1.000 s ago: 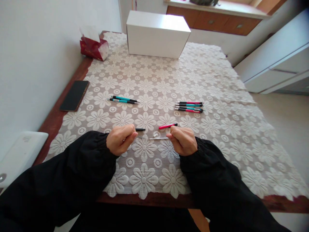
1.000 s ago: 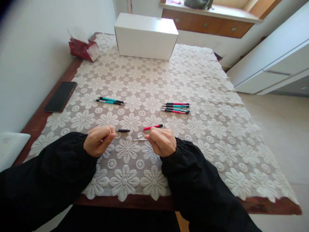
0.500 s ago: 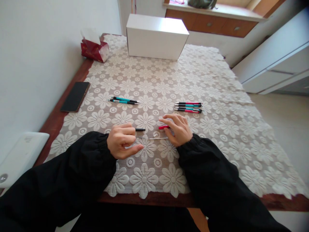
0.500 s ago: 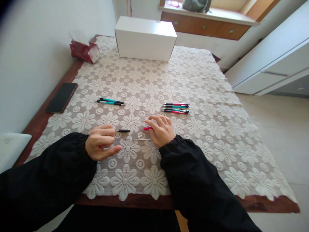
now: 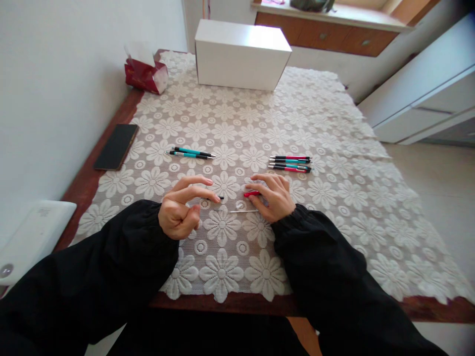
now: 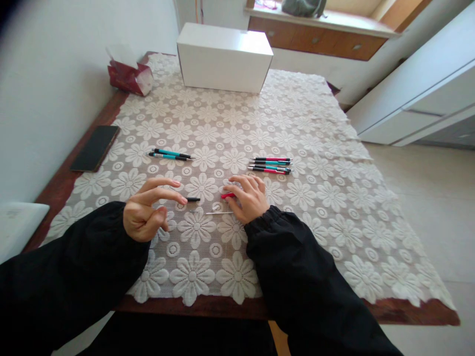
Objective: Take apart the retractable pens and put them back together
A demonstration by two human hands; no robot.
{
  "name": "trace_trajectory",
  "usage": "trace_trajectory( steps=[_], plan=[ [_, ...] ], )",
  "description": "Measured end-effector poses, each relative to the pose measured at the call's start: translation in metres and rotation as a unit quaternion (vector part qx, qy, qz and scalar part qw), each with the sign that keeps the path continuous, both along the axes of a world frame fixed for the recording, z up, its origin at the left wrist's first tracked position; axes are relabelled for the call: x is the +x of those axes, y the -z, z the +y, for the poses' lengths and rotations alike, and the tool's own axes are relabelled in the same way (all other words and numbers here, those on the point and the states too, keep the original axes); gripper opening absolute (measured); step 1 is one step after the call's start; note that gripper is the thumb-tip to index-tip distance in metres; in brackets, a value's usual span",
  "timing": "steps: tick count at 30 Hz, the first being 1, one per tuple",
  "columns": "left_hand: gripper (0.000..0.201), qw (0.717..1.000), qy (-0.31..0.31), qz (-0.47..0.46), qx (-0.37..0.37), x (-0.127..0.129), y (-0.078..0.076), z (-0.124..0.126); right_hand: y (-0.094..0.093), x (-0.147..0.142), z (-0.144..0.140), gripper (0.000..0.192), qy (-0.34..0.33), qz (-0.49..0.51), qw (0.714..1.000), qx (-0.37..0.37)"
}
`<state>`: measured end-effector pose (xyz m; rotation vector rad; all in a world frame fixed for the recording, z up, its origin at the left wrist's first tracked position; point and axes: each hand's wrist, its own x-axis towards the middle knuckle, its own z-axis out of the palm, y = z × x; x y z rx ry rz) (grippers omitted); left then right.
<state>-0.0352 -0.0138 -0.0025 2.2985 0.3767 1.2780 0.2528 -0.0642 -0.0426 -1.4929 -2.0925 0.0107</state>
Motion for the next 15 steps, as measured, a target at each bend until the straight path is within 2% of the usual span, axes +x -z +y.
trace_trajectory(
  steps=[4,8,12,15],
  plan=[
    [0.048,1.0,-0.003,-0.017,-0.007,0.0,0.002,0.002,-0.001,0.0,0.0,0.017,0.001,0.001,1.0,0.003],
    [0.032,0.999,0.026,-0.007,-0.026,0.004,0.008,0.004,-0.001,0.0,0.0,0.017,-0.001,-0.004,1.0,0.001],
    [0.031,0.995,-0.016,-0.04,-0.095,0.002,0.011,0.001,0.001,0.001,0.0,0.017,-0.001,-0.005,1.0,-0.002],
    [0.022,0.994,-0.028,-0.039,-0.103,-0.004,0.01,-0.003,0.001,0.001,0.0,0.017,-0.002,-0.006,1.0,-0.004]
  ],
)
